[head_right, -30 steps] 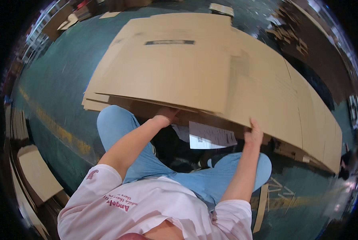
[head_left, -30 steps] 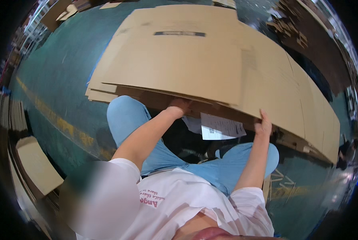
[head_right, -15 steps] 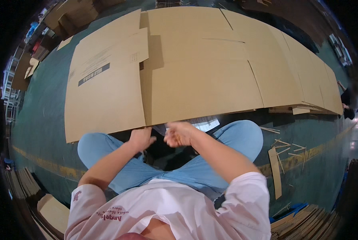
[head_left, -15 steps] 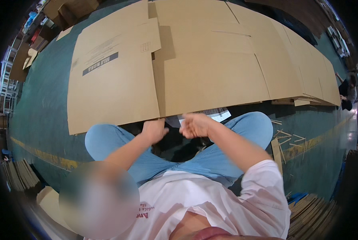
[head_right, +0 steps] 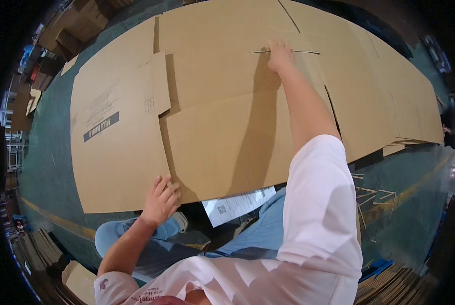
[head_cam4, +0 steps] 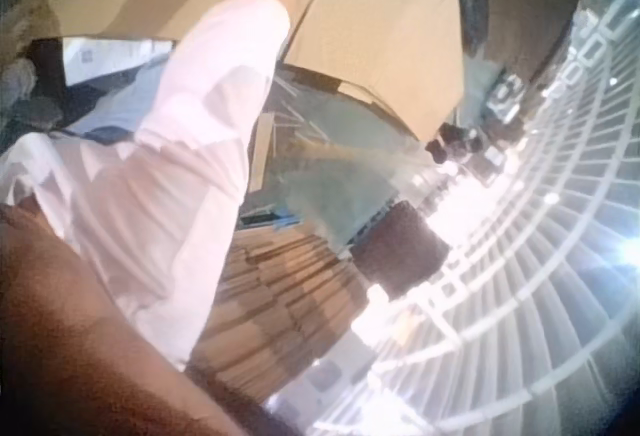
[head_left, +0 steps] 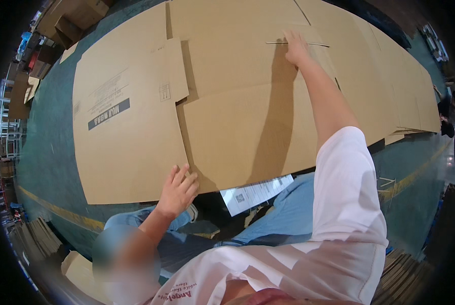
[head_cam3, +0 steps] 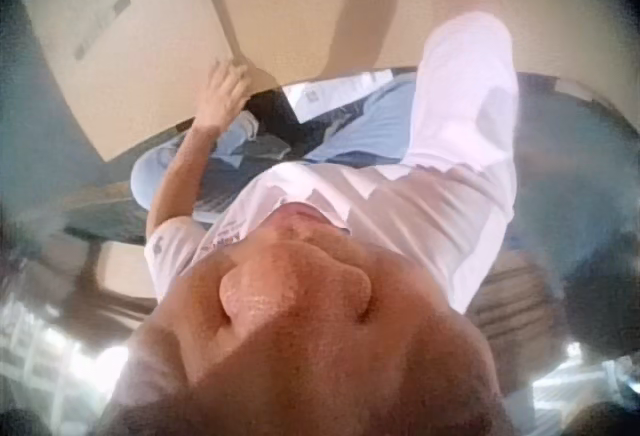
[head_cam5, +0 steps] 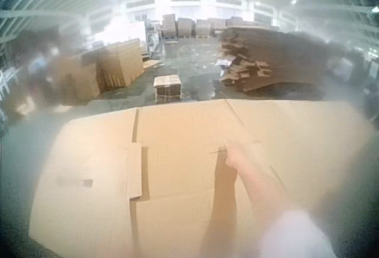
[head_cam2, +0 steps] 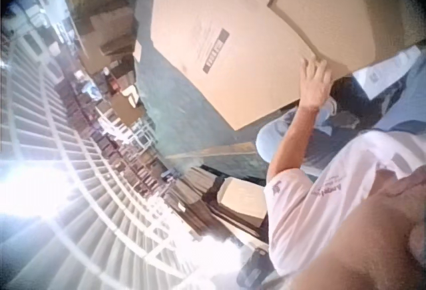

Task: The person sits on the floor and repeatedly folds flat cardboard sheets in half, aligning the edges and pressing the crease. They handle the cardboard by hand and place the folded pieces into a growing stack.

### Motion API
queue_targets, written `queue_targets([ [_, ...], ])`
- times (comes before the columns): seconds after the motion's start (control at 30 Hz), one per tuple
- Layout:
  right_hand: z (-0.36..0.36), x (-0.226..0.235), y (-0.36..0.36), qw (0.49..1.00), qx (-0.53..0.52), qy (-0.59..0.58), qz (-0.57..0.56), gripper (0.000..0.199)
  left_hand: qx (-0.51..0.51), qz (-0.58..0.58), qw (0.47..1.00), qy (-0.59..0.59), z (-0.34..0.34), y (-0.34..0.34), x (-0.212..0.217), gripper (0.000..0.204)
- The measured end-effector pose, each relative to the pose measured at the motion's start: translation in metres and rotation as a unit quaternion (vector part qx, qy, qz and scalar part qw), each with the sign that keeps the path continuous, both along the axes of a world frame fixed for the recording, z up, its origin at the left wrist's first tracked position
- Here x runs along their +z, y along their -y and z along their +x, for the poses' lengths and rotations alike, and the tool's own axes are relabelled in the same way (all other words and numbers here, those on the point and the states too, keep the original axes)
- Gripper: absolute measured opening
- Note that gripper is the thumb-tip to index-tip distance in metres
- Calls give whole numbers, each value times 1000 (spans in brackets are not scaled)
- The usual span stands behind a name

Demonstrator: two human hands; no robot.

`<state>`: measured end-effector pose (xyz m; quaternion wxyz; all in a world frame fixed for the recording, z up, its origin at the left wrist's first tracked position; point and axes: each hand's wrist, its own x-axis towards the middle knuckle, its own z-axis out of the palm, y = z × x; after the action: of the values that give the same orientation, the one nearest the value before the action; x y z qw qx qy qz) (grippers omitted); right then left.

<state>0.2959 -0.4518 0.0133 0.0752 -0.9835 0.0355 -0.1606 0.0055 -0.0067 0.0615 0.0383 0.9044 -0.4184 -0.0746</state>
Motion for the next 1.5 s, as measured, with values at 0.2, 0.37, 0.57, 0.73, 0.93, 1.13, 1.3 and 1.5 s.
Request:
queue_targets([
  [0.2,-51,-1,31,986,62,-155,13,21,10,-58,998,-3,-1,4,-14,26],
  [0.37,-242,12,77,976,-115,-166,79,16,18,-105,994,3,0,6,-11,25],
  [0.57,-371,-71,237,786,-528,33,320,68,25,-104,994,-13,-3,7,-3,34],
  [0.73,-324,-66,253,516,-345,163,767,42,13,-113,993,-13,1,2,1,38],
  [0.93,-318,33,226,673,-245,289,635,43,29,-151,987,-37,-8,-17,-15,36],
  [1.13,-362,94,116,907,-81,221,349,46,7,-154,988,-32,-10,-26,-22,35],
  [1.3,-357,184,49,908,-12,242,343,44,3,-169,985,-26,-8,-22,-34,34],
  [1.5,-314,266,-145,972,139,151,110,29,25,-159,987,12,-12,-27,-33,34],
])
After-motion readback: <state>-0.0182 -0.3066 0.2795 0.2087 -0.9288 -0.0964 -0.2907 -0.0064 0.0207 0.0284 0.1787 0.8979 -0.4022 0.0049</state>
